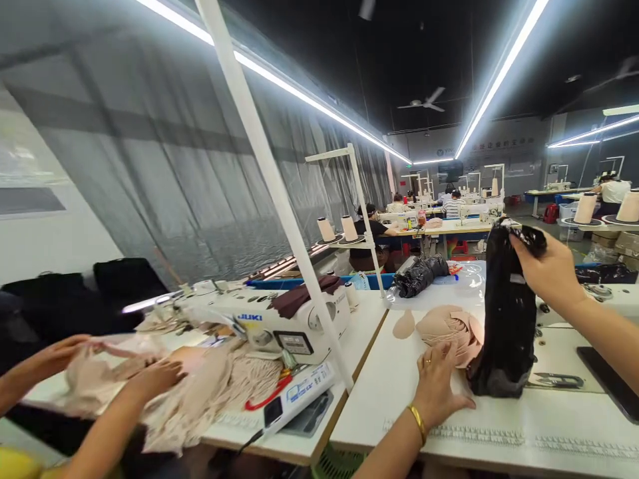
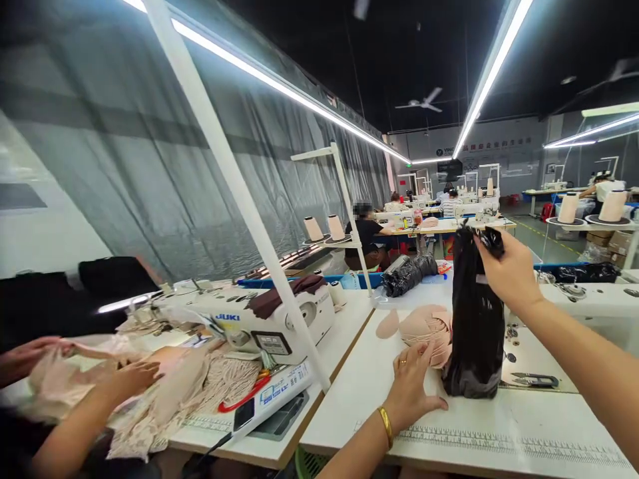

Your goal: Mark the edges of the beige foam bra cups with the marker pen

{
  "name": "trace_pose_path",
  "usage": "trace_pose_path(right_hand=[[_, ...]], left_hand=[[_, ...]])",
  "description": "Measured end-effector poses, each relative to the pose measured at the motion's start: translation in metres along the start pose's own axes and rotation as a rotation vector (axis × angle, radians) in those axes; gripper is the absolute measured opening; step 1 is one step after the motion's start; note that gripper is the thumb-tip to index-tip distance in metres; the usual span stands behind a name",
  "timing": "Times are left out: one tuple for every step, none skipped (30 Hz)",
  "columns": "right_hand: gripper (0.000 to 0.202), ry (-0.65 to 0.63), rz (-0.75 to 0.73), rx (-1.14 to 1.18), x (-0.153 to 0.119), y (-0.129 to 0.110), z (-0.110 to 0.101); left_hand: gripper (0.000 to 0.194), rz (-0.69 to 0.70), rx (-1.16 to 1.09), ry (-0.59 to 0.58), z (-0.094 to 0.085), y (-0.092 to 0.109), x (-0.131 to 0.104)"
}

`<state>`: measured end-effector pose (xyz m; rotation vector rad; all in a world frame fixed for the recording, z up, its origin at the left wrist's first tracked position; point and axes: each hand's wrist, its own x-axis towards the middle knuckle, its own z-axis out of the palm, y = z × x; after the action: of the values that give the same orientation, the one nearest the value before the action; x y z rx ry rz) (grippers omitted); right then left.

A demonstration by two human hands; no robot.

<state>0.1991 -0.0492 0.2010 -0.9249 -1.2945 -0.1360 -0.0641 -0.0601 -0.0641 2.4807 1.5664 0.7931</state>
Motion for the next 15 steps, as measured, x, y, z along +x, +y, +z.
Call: trace_pose_path(right_hand=[[0.048, -0.008, -0.022, 0.002, 0.004, -0.004, -0.001], [0.047, -0.022, -0.044, 0.006, 0.007, -0.007, -0.003], [0.045, -0.035, -0.066, 0.012, 0.009, -0.011, -0.005], [0.043, -0.046, -0.087, 0.017, 0.009, -0.015, -0.008], [0.041, -0.050, -0.106, 0.021, 0.008, -0.018, -0.010], [0.039, -0.051, -0.124, 0.027, 0.006, -0.022, -0.012], [0.038, -0.049, -0.142, 0.033, 0.003, -0.027, -0.013], [0.037, -0.049, -0.161, 0.041, -0.001, -0.032, -0.014], [0.036, -0.055, -0.178, 0.051, -0.006, -0.037, -0.014], [0.035, -0.064, -0.195, 0.062, -0.011, -0.044, -0.014], [0.034, -0.070, -0.208, 0.073, -0.016, -0.052, -0.015], [0.032, -0.067, -0.217, 0.082, -0.021, -0.061, -0.017], [0.030, -0.059, -0.224, 0.096, -0.024, -0.071, -0.020], [0.027, -0.049, -0.231, 0.113, -0.027, -0.082, -0.026], [0.024, -0.045, -0.234, 0.128, -0.029, -0.092, -0.034]], left_hand=[[0.141, 0.006, -0.001, -0.009, 0.001, -0.001, -0.001], [0.142, 0.012, -0.003, -0.017, 0.002, -0.001, -0.003], [0.144, 0.018, -0.005, -0.025, 0.003, -0.002, -0.004], [0.144, 0.025, -0.008, -0.030, 0.003, -0.002, -0.005], [0.145, 0.037, -0.015, -0.029, 0.003, -0.001, -0.006], [0.145, 0.054, -0.027, -0.019, 0.003, 0.002, -0.006], [0.145, 0.080, -0.050, 0.000, 0.000, 0.008, -0.007], [0.145, 0.114, -0.084, 0.024, -0.003, 0.016, -0.008], [0.145, 0.153, -0.130, 0.051, -0.009, 0.027, -0.007], [0.146, 0.196, -0.185, 0.077, -0.015, 0.040, -0.007], [0.146, 0.243, -0.244, 0.094, -0.023, 0.055, -0.005], [0.143, 0.288, -0.304, 0.110, -0.031, 0.071, -0.003], [0.135, 0.332, -0.366, 0.126, -0.039, 0.086, 0.001], [0.117, 0.366, -0.424, 0.141, -0.047, 0.100, 0.005], [0.091, 0.383, -0.473, 0.162, -0.053, 0.111, 0.010]])
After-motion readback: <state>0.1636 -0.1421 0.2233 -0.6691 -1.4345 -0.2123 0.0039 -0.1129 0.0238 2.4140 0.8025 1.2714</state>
